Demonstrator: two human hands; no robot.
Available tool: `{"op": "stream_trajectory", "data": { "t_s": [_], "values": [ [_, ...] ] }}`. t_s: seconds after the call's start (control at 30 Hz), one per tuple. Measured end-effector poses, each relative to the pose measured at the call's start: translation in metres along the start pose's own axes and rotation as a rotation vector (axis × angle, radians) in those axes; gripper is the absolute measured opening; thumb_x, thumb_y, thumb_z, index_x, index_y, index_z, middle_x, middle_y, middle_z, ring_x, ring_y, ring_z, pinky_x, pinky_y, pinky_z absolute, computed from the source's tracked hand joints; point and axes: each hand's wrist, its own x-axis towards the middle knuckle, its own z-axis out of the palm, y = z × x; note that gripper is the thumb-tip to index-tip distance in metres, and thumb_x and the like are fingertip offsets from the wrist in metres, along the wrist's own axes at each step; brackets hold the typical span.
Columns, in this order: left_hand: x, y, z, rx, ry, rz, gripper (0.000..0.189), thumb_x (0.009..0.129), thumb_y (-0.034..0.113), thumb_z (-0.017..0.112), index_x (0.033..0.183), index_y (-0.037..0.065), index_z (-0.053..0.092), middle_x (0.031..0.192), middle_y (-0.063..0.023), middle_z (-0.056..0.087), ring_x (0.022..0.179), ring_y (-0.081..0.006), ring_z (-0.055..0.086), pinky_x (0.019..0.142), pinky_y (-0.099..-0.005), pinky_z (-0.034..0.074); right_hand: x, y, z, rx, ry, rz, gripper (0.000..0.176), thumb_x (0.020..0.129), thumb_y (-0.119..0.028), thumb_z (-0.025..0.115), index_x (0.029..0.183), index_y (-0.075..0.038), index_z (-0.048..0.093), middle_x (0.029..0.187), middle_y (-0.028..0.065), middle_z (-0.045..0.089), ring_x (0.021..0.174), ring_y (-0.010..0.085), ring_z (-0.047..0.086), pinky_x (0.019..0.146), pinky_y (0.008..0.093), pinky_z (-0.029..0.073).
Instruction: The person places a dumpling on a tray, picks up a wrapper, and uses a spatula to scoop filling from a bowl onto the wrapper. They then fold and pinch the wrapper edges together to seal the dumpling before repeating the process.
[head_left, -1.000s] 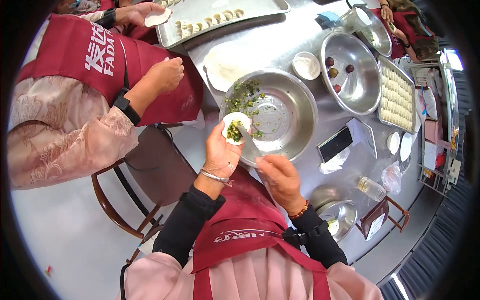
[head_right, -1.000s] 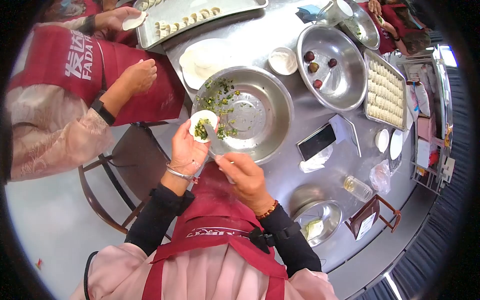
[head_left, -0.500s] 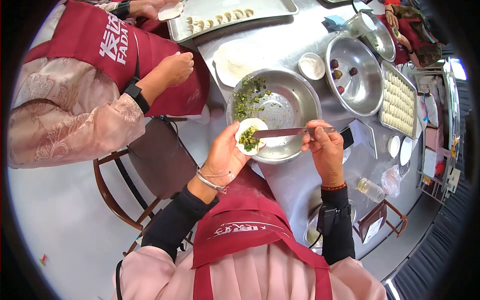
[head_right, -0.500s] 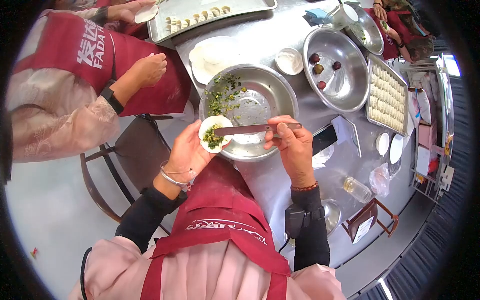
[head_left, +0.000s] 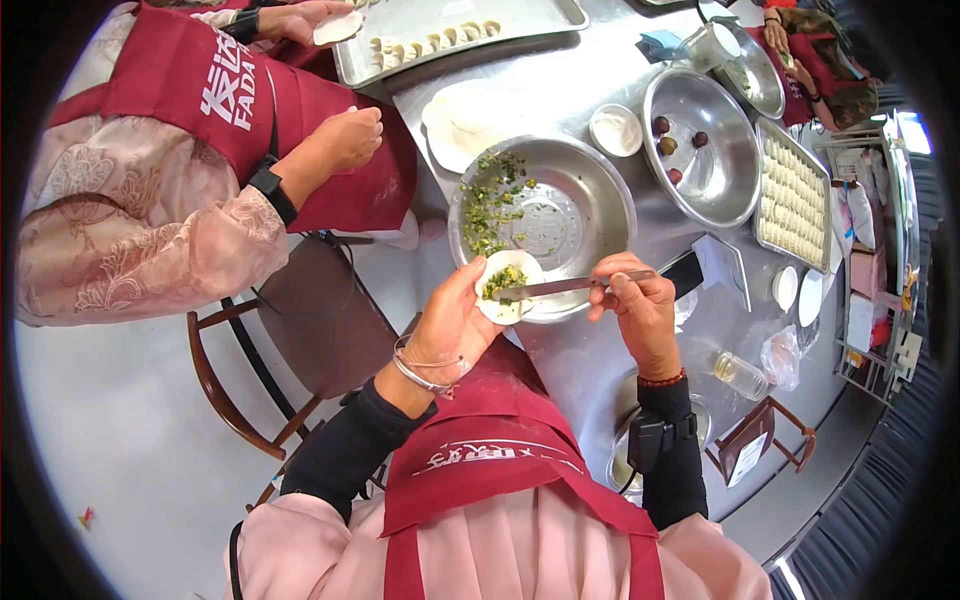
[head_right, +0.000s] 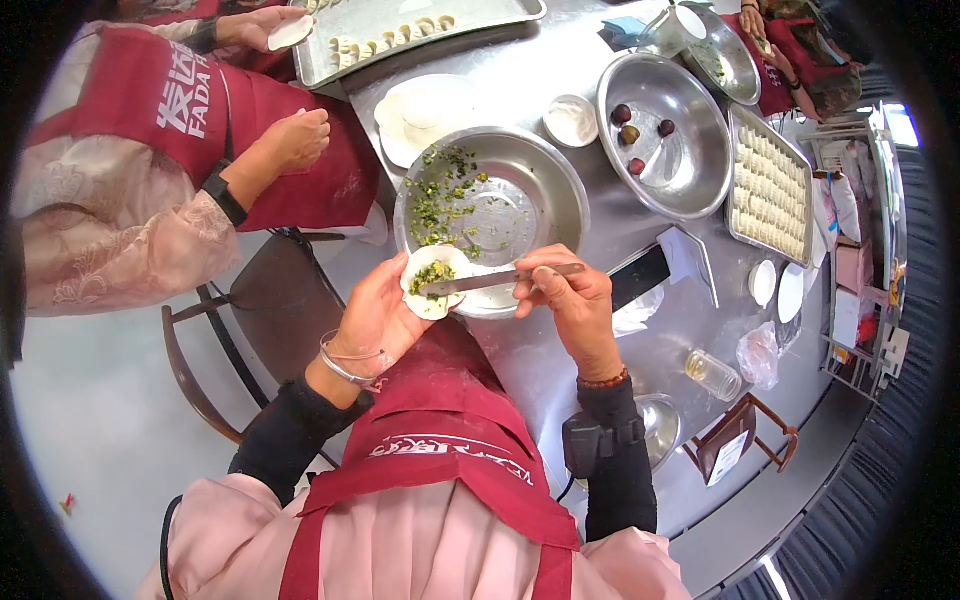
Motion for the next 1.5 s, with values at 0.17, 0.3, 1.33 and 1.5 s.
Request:
{"op": "stream_trajectory", "data": {
  "t_s": [0.17,0.3,1.33,1.5],
  "values": [
    [0.0,-0.003,0.004,-0.009,0.013,0.007,0.045,0.099,0.027,0.034,0.128,-0.006,0.041,0.127,-0.0174,0.051,0.117,-0.0265,0.051,0.101,-0.0407,0.041,-0.001,0.003,-0.003,0.02,0.033,-0.008,0.02,0.092,-0.008,0.053,0.099,0.009,0.063,0.098,0.0131,0.057,0.077,0.0176,0.062,0.06,0.0268,0.057],
    [0.002,-0.004,0.0,-0.007,-0.011,-0.004,0.045,0.099,0.028,0.034,0.128,-0.006,0.042,0.127,-0.0173,0.052,0.117,-0.0266,0.051,0.101,-0.0403,0.041,-0.006,0.0,-0.004,0.036,-0.001,-0.035,0.021,0.092,-0.008,0.053,0.098,0.009,0.063,0.098,0.0134,0.057,0.077,0.0177,0.062,0.059,0.0272,0.057],
    [0.013,-0.006,-0.002,0.013,-0.056,-0.008,0.044,0.098,0.024,0.034,0.128,-0.007,0.042,0.129,-0.0199,0.05,0.119,-0.0278,0.05,0.103,-0.0407,0.04,-0.001,-0.001,-0.009,0.072,0.041,0.048,0.019,0.093,-0.01,0.052,0.096,0.007,0.061,0.091,0.011,0.058,0.072,0.0169,0.062,0.053,0.0277,0.057],
    [0.012,-0.013,-0.007,0.07,0.018,-0.033,0.045,0.098,0.025,0.036,0.129,-0.008,0.041,0.13,-0.0193,0.049,0.119,-0.0282,0.05,0.103,-0.0417,0.039,0.002,0.003,-0.006,-0.027,0.038,0.062,0.02,0.093,-0.01,0.053,0.095,0.008,0.062,0.092,0.0118,0.059,0.074,0.0168,0.062,0.052,0.0269,0.057]
  ]
}}
